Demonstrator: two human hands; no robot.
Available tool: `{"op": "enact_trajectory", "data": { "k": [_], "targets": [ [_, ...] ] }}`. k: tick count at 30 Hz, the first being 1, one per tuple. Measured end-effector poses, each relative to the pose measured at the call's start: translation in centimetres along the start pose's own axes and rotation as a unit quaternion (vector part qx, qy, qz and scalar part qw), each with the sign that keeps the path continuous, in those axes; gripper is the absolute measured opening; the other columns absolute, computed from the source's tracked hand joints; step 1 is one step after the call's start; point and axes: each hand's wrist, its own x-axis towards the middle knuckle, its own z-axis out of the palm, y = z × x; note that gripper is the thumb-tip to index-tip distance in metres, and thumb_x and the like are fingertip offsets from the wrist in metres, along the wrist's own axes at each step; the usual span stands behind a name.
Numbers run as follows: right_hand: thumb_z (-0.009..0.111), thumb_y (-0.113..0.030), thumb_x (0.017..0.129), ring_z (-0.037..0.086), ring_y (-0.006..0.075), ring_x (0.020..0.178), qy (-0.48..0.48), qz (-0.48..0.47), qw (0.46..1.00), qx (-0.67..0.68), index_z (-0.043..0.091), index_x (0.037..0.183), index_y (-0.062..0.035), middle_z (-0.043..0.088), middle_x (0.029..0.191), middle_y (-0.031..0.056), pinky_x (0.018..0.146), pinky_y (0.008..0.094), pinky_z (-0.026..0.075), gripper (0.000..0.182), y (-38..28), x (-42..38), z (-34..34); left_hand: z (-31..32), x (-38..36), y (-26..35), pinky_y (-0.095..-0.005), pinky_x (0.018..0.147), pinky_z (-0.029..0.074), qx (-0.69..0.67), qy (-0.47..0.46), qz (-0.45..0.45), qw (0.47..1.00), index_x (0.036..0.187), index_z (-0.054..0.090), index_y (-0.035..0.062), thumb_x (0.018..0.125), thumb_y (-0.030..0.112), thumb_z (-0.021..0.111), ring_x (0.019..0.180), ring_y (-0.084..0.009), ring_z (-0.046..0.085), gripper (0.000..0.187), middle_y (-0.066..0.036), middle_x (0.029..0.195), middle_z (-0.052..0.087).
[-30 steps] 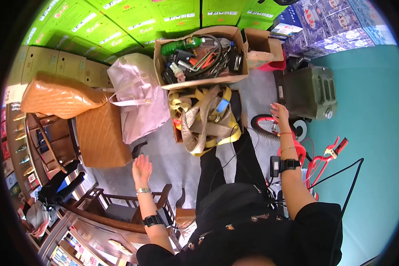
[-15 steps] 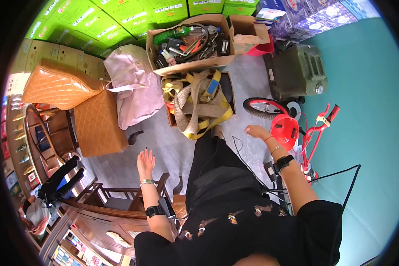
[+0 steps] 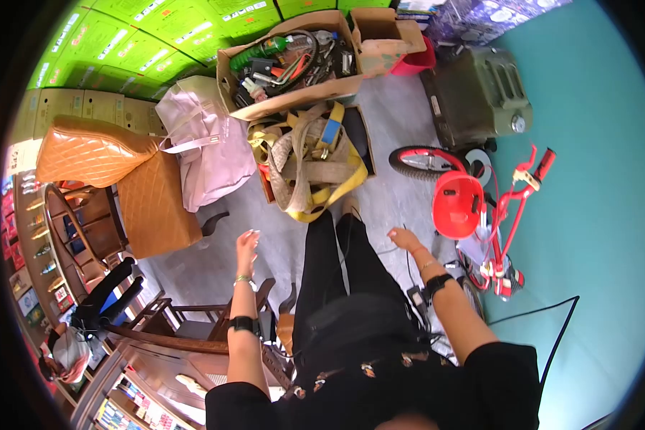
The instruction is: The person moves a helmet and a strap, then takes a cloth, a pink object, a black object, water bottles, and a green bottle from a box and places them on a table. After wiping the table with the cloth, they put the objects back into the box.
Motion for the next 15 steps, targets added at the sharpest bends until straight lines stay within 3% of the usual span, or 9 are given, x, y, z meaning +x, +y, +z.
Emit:
{"op": "enact_trajectory", "data": {
  "k": [2,5,6,8,10,11,13,14,15],
  "targets": [
    [0.039,-0.035,0.087,0.057,0.0342,0.092,-0.017,0.015,0.998,0.058,0.059,0.096,-0.0115,0.061,0.095,0.0159,0.079,0.0430,0.044,0.032,0.3,0.6,1.2,4.2,5.4,-2.4,-0.0373,0.098,0.031,0.085,0.001,0.035,0.996,0.125,0.038,0.0040,0.067,0.047,0.070,0.118,-0.0239,0.041,0.079,-0.011,0.124,0.047],
    [0.044,-0.035,0.085,0.058,0.0337,0.089,-0.006,-0.005,0.997,0.077,0.060,0.097,-0.0104,0.062,0.093,0.0163,0.077,0.0416,0.045,0.031,-0.7,1.4,1.9,10.4,11.9,-3.3,-0.0394,0.103,0.025,0.220,0.031,0.100,0.970,0.133,0.026,-0.0039,0.053,0.055,0.077,0.124,-0.0339,0.032,0.112,-0.025,0.133,0.032],
    [0.048,-0.034,0.083,0.059,0.0331,0.087,-0.012,0.021,0.997,0.079,0.060,0.097,-0.0103,0.062,0.091,0.0161,0.076,0.0400,0.046,0.030,-1.4,2.0,1.8,12.1,13.5,-2.6,-0.0394,0.103,0.025,0.215,0.034,0.100,0.971,0.133,0.026,-0.0039,0.053,0.055,0.077,0.124,-0.0339,0.032,0.112,-0.025,0.133,0.032],
    [0.060,-0.030,0.077,0.060,0.0303,0.084,-0.021,0.073,0.990,0.114,0.058,0.099,-0.0084,0.063,0.088,0.0153,0.075,0.0358,0.047,0.031,-2.5,3.1,2.2,14.8,15.9,-1.9,-0.0424,0.105,0.021,0.230,0.036,0.118,0.965,0.136,0.015,-0.0040,0.047,0.061,0.077,0.130,-0.0370,0.018,0.126,-0.028,0.137,0.020],
    [0.062,-0.029,0.076,0.061,0.0291,0.083,0.011,0.085,0.986,0.143,0.057,0.102,-0.0075,0.064,0.086,0.0144,0.075,0.0354,0.047,0.034,-1.3,7.0,3.5,17.3,19.3,-0.4,-0.0451,0.106,0.017,0.268,0.054,0.122,0.954,0.137,0.004,-0.0024,0.043,0.063,0.077,0.131,-0.0395,0.010,0.135,-0.028,0.140,0.010],
    [0.063,-0.028,0.074,0.061,0.0280,0.082,0.046,0.093,0.980,0.171,0.055,0.104,-0.0067,0.064,0.084,0.0134,0.074,0.0350,0.047,0.038,-0.4,8.9,4.1,18.1,20.3,0.8,-0.0473,0.106,0.015,0.279,0.055,0.164,0.944,0.138,0.003,0.0000,0.043,0.061,0.078,0.131,-0.0403,0.007,0.135,-0.028,0.141,0.007],
    [0.065,-0.030,0.073,0.061,0.0251,0.085,0.105,0.130,0.958,0.232,0.050,0.112,-0.0054,0.063,0.091,0.0123,0.075,0.0331,0.047,0.048,0.5,12.6,5.2,19.1,20.4,4.4,-0.0540,0.104,0.015,0.304,0.068,0.211,0.927,0.140,0.002,0.0077,0.041,0.054,0.081,0.131,-0.0420,0.004,0.135,-0.029,0.141,0.000],
    [0.065,-0.030,0.073,0.057,0.0233,0.091,0.100,0.176,0.934,0.295,0.045,0.118,-0.0079,0.060,0.101,0.0106,0.077,0.0343,0.046,0.055,-0.5,14.8,4.5,19.5,22.1,5.6,-0.0583,0.101,0.016,0.307,0.080,0.222,0.922,0.140,-0.001,0.0136,0.043,0.045,0.084,0.132,-0.0420,0.004,0.133,-0.028,0.142,-0.003],
    [0.064,-0.031,0.073,0.054,0.0215,0.097,0.095,0.222,0.903,0.356,0.039,0.125,-0.0104,0.057,0.110,0.0089,0.079,0.0356,0.045,0.061,-1.9,16.5,3.7,20.2,23.3,6.2,-0.0583,0.101,0.016,0.310,0.074,0.215,0.923,0.140,-0.001,0.0136,0.043,0.045,0.084,0.132,-0.0420,0.004,0.133,-0.028,0.142,-0.003]
  ]
}}
